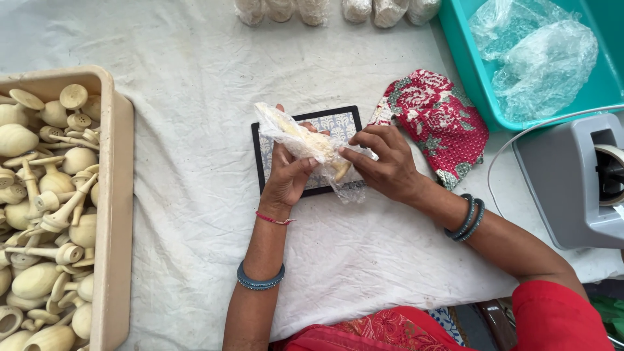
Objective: The person wraps small, light-colored wooden objects in bubble wrap. They place each object on a sheet of bubble wrap, fold the material around it, and then secure the package with clear tape using a tape dispenser.
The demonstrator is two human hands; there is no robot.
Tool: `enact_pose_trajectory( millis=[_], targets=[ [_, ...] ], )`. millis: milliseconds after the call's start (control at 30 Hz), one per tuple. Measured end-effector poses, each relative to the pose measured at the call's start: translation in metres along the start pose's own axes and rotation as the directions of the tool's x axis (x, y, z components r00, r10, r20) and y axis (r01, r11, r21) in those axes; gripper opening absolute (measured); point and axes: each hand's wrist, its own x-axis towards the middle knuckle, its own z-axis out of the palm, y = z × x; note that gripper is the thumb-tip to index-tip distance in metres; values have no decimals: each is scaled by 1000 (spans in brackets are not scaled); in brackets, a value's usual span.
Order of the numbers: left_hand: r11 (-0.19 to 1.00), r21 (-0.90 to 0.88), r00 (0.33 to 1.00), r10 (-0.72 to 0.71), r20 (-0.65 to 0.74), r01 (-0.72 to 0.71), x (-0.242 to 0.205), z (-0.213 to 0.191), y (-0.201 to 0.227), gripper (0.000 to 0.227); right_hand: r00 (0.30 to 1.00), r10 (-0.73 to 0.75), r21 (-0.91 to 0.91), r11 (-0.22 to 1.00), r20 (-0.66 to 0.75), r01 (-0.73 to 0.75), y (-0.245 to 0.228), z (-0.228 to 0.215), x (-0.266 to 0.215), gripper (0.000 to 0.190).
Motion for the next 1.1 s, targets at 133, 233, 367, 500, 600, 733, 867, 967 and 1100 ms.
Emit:
enact_pose_trajectory(
  millis=[133, 233, 367, 500, 600, 733, 867, 967, 1100],
  targets=[
    [998, 52, 1000, -22, 4, 22, 0, 1, 0, 128, 999, -24, -26, 999, -46, 23, 7, 4, -2, 34],
    [999, 51, 1000, 2, -23, 0, 1, 3, 0, 125, 996, -49, -5, 999, -78, 49, -2, -6, 1, 35],
    [998, 59, 998, 4, -64, 0, 0, 4, -6, 124, 995, -70, -6, 998, -67, 69, -9, 5, -26, 34],
    [993, 117, 997, 42, -69, -34, 0, 6, -10, 124, 998, -67, 75, 995, 13, 66, -14, -3, -26, 27],
    [991, 118, 995, 76, -60, -68, 0, 6, -9, 125, 997, 81, 234, 969, 3, -80, -13, -9, -14, 27],
    [992, 99, 995, 88, -52, -83, 0, 5, -10, 126, 978, 206, 299, 932, 24, -203, -25, -21, 21, 59],
    [985, 117, 990, 132, -40, -127, 0, 5, -14, 125, 975, 176, 255, 945, 138, -207, -22, 25, -25, 40],
    [986, 143, 992, 98, -84, -86, -1, 7, -17, 123, 987, 130, 92, 986, 97, -139, -32, 29, -27, 24],
    [981, 142, 984, 150, -98, -135, 2, -2, -21, 119, 990, 98, 47, 994, 104, -103, -40, 17, -8, 31]
  ],
)
